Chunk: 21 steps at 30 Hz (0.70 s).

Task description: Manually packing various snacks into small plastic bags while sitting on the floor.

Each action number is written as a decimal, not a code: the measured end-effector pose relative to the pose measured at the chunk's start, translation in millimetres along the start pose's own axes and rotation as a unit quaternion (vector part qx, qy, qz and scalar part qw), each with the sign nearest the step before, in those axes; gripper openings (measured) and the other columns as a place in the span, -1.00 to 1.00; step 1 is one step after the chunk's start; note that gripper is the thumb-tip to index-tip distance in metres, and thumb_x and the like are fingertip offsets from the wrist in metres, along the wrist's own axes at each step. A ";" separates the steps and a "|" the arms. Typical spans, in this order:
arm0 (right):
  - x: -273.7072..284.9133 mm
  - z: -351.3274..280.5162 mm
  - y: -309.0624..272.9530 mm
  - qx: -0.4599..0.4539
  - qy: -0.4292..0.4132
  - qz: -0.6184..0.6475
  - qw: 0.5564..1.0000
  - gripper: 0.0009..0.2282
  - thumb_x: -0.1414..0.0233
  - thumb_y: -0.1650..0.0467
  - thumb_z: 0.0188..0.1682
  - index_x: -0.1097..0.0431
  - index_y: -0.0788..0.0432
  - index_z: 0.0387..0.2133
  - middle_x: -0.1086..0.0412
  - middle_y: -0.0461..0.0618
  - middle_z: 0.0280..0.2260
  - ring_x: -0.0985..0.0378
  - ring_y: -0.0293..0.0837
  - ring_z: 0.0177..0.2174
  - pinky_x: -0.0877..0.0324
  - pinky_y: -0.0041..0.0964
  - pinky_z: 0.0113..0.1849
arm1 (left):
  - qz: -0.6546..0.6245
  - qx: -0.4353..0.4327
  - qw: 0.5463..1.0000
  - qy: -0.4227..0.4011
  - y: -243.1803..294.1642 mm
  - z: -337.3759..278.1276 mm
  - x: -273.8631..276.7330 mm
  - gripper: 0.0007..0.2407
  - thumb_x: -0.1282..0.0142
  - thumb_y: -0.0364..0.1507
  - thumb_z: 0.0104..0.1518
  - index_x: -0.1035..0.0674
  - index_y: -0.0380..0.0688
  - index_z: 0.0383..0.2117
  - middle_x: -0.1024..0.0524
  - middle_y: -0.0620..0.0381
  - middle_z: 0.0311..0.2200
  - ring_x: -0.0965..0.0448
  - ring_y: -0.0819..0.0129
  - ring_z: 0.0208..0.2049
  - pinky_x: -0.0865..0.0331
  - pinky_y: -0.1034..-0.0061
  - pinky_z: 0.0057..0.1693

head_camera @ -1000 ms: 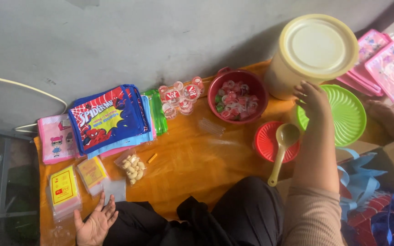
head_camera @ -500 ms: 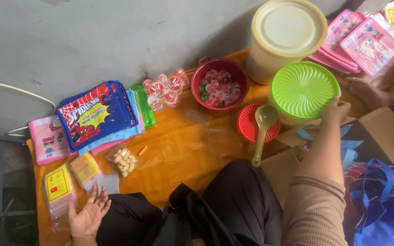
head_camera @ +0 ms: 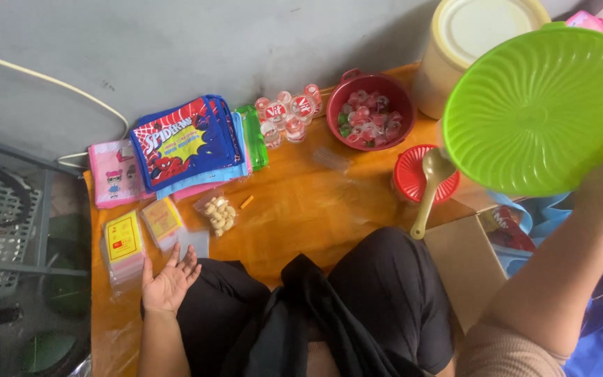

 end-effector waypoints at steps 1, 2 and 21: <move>-7.1 -18.5 -12.7 -0.001 -0.007 -0.002 1.000 -0.54 0.13 0.09 0.20 -0.48 0.11 0.13 -0.61 -0.20 -0.01 -0.75 -0.46 -0.12 -0.70 -0.72 -0.14 | -0.003 -0.005 1.000 0.004 -0.6 -0.3 -0.9 -0.45 0.11 -0.05 0.35 -0.27 -0.23 0.28 -0.19 -0.38 0.25 -0.23 -0.16 0.26 -0.06 -0.09 0.31; -15.7 -37.5 -27.8 0.044 -0.036 -0.018 0.998 -0.67 0.08 0.19 0.32 -0.43 0.15 0.11 -0.51 -0.17 -0.03 -0.60 -0.41 -0.13 -0.58 -0.60 -0.08 | 0.003 -0.002 1.000 -0.006 -1.4 -0.3 -2.1 -0.45 0.12 -0.05 0.35 -0.28 -0.22 0.29 -0.21 -0.36 0.25 -0.25 -0.15 0.26 -0.07 -0.07 0.31; -218.2 -265.0 188.3 -0.096 -0.268 -0.022 0.958 -0.80 -0.12 0.31 0.23 -0.40 0.24 -0.16 -0.42 0.09 -0.31 -0.46 -0.10 -0.32 -0.41 -0.22 -0.28 | -0.011 -0.019 0.999 0.029 -9.5 -11.3 28.9 -0.47 0.06 0.04 0.18 -0.46 0.00 0.17 -0.42 -0.18 0.15 -0.40 -0.08 0.20 -0.17 -0.14 0.28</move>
Point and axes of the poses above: each hand's wrist, its own z-axis towards the middle knuckle, its own x-axis out of the back of the hand, y = z × x, the point moved 3 cm from there along z, towards the middle knuckle
